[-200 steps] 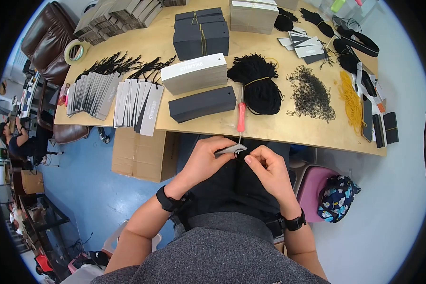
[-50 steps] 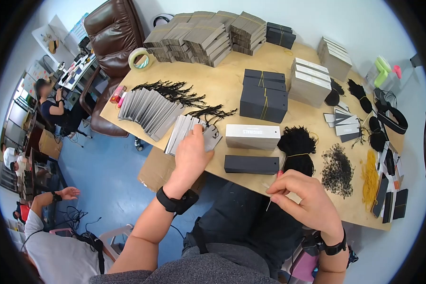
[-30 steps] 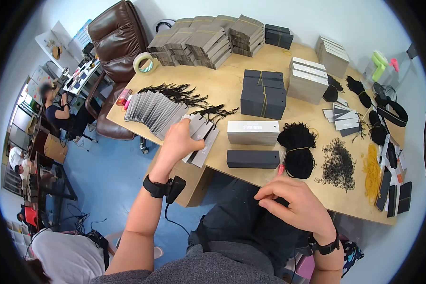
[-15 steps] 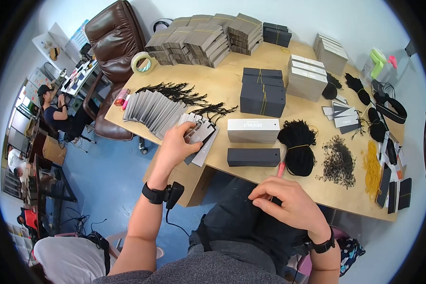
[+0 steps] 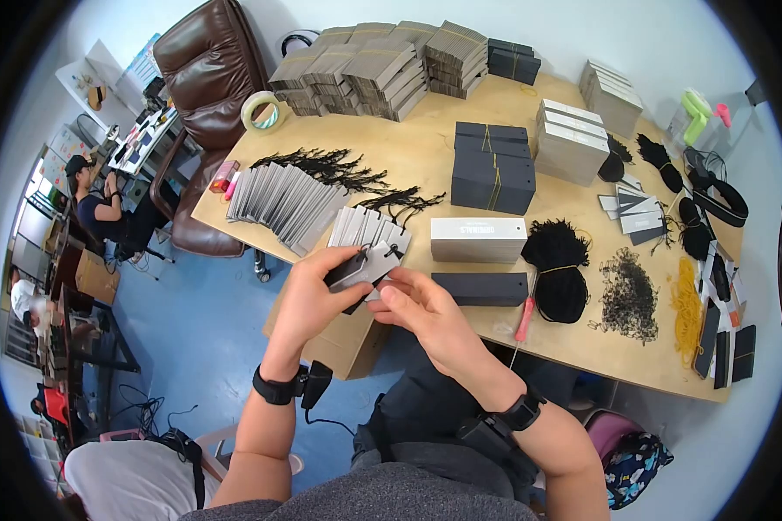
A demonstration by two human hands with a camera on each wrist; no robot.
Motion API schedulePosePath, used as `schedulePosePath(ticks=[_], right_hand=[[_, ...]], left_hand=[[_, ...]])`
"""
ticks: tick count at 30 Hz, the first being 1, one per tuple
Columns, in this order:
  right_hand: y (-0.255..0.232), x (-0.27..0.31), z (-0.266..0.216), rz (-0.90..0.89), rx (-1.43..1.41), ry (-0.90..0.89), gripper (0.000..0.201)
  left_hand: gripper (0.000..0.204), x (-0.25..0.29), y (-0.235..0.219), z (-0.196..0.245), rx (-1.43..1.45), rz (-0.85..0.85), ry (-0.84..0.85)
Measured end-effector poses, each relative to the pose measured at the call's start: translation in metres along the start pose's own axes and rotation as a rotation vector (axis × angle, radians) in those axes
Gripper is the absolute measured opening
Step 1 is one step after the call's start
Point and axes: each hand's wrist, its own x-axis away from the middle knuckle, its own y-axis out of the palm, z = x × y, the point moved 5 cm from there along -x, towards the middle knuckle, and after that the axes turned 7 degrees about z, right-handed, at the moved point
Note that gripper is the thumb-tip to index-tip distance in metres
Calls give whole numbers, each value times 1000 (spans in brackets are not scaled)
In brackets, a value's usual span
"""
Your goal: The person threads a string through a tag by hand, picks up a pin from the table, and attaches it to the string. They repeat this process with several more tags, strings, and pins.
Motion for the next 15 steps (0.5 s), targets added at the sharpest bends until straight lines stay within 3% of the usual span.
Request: schedulePosePath(ticks=[5,9,11,13,15], right_hand=[[7,8,3,50,85,6,39],[7,21,-1,72,247,-29,25],[5,30,2,20,273,-28,26],[5,37,2,-30,297,-30,27],[9,46,1,-105,254,44,29]], left_hand=[[45,27,-5,16,8,-6,6],[43,37,-16,20,45,-185,-103],[33,34,-25,-15,607,-94,-427],[34,31,-33,-30,716,-92,-488],[32,35,-28,-37,777,-195,-543]])
